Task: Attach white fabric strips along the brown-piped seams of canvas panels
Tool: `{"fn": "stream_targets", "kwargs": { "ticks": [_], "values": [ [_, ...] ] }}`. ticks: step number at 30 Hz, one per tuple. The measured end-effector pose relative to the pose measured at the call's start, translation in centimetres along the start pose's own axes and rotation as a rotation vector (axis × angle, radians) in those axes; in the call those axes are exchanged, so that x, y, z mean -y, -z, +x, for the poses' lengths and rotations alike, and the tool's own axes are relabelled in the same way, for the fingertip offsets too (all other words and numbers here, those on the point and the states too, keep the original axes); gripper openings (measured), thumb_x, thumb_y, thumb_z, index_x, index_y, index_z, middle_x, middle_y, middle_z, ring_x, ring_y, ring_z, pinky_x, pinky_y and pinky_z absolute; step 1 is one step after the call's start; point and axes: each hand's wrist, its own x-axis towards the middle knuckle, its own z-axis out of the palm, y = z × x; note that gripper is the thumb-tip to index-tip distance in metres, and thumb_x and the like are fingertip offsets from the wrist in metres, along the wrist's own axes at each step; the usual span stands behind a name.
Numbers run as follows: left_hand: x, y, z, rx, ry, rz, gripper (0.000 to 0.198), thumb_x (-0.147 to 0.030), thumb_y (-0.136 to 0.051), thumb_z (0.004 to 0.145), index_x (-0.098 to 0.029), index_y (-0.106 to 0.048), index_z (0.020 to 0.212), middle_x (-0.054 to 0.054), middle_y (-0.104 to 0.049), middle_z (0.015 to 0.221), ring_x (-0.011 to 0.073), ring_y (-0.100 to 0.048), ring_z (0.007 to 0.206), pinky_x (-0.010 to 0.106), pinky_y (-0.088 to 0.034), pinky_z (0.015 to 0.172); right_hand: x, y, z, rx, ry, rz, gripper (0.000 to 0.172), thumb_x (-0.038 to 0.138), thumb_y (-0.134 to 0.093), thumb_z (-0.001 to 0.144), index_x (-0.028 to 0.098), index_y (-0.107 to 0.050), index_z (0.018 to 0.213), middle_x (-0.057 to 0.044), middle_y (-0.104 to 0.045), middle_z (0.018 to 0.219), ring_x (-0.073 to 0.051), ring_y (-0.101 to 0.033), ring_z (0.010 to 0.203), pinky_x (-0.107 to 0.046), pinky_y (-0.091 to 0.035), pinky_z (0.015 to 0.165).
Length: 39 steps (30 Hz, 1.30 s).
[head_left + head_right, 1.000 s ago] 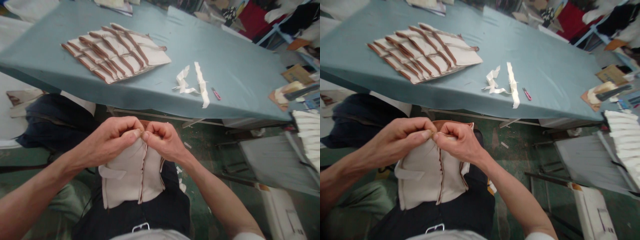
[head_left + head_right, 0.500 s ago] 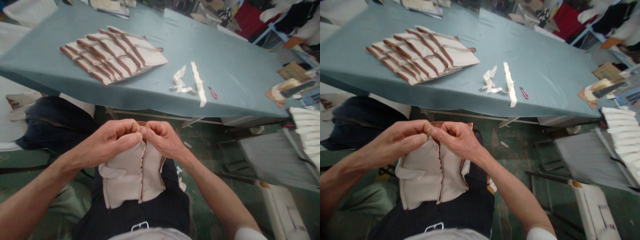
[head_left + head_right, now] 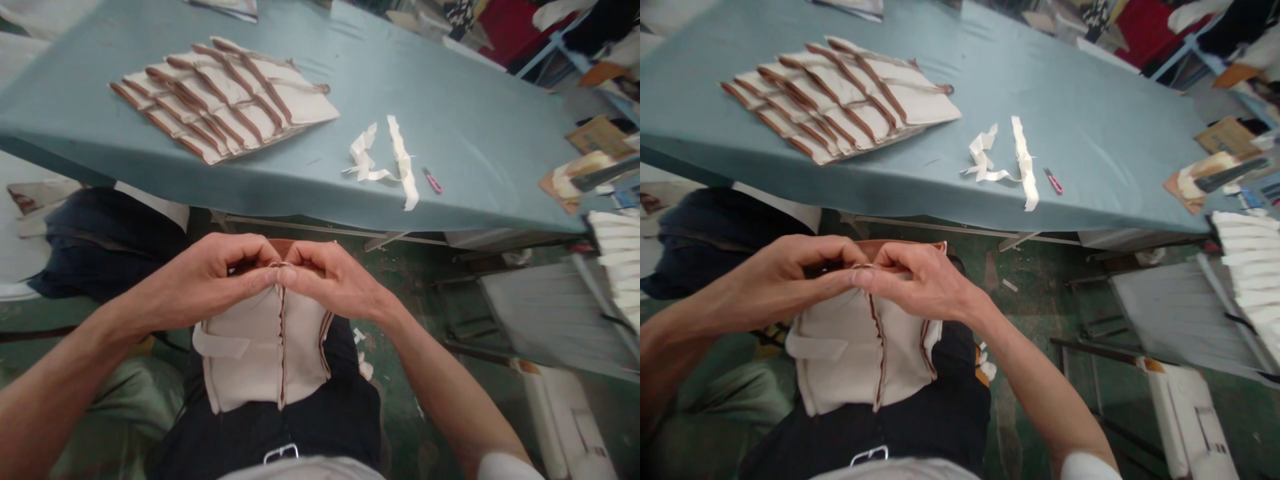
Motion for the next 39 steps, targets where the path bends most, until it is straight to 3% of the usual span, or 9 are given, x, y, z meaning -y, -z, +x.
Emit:
{"fn": "stream_targets", "kwargs": {
  "ticks": [5,9,12,18,23,33,39],
  "values": [
    [0.0,0.8,0.1,0.015,-0.049,0.123,0.026,-0.037,-0.061,0.102,-0.019,-0.078,0.095,-0.001,-0.077,0.079,0.0138,-0.064,0.067,0.021,-0.046,0.061,0.5,0.4,0.3,0.015,-0.057,-0.171,0.027,0.038,-0.062,0.092,0.022,-0.05,0.074,0.006,-0.04,0.069,-0.01,-0.036,0.065,-0.028,-0.024,0.063],
    [-0.6,1.2,0.3,-0.031,-0.149,0.286,0.02,-0.026,-0.06,0.099,-0.019,-0.078,0.095,-0.002,-0.078,0.082,0.0125,-0.064,0.068,0.023,-0.043,0.064,0.9,0.5,0.8,0.008,-0.056,-0.283,0.028,0.033,-0.059,0.093,0.022,-0.044,0.071,0.006,-0.038,0.067,-0.011,-0.034,0.064,-0.03,-0.021,0.064],
    [-0.7,1.0,0.3,-0.08,-0.217,0.335,0.018,-0.02,-0.059,0.097,-0.021,-0.076,0.09,-0.001,-0.076,0.082,0.0135,-0.065,0.071,0.025,-0.044,0.068,1.3,0.3,1.1,0.004,-0.085,-0.381,0.023,0.03,-0.059,0.093,0.022,-0.05,0.073,0.006,-0.041,0.067,-0.011,-0.033,0.065,-0.031,-0.021,0.065],
    [-0.1,0.3,-0.1,-0.131,-0.321,0.38,0.019,-0.019,-0.056,0.1,-0.022,-0.076,0.102,0.003,-0.078,0.095,0.0152,-0.073,0.082,0.024,-0.05,0.075,1.8,0.2,1.5,-0.003,-0.109,-0.455,0.017,0.028,-0.063,0.089,0.022,-0.055,0.075,0.006,-0.045,0.065,-0.012,-0.034,0.065,-0.03,-0.023,0.066],
    [0.2,1.0,-0.1,-0.141,-0.234,0.366,0.018,-0.023,-0.061,0.099,-0.019,-0.079,0.101,-0.002,-0.08,0.083,0.0116,-0.07,0.07,0.022,-0.046,0.067,2.0,0.7,1.6,0.034,-0.029,-0.472,0.016,0.024,-0.062,0.088,0.021,-0.054,0.075,0.006,-0.046,0.067,-0.012,-0.034,0.066,-0.031,-0.024,0.067],
    [0.8,1.5,0.0,-0.059,-0.014,0.16,0.02,-0.037,-0.067,0.095,-0.021,-0.08,0.093,-0.001,-0.078,0.077,0.0145,-0.066,0.066,0.021,-0.048,0.061,0.9,0.6,2.1,0.117,-0.119,-0.18,0.021,0.03,-0.057,0.085,0.021,-0.047,0.069,0.006,-0.037,0.069,-0.01,-0.036,0.066,-0.029,-0.023,0.062],
    [0.7,1.6,-0.1,-0.057,0.015,0.161,0.023,-0.04,-0.066,0.096,-0.021,-0.079,0.093,-0.001,-0.076,0.076,0.0141,-0.064,0.065,0.021,-0.047,0.061,0.7,0.3,2.2,0.11,-0.113,-0.095,0.023,0.034,-0.058,0.084,0.021,-0.046,0.068,0.006,-0.035,0.07,-0.01,-0.034,0.067,-0.028,-0.021,0.06]
  ]
}}
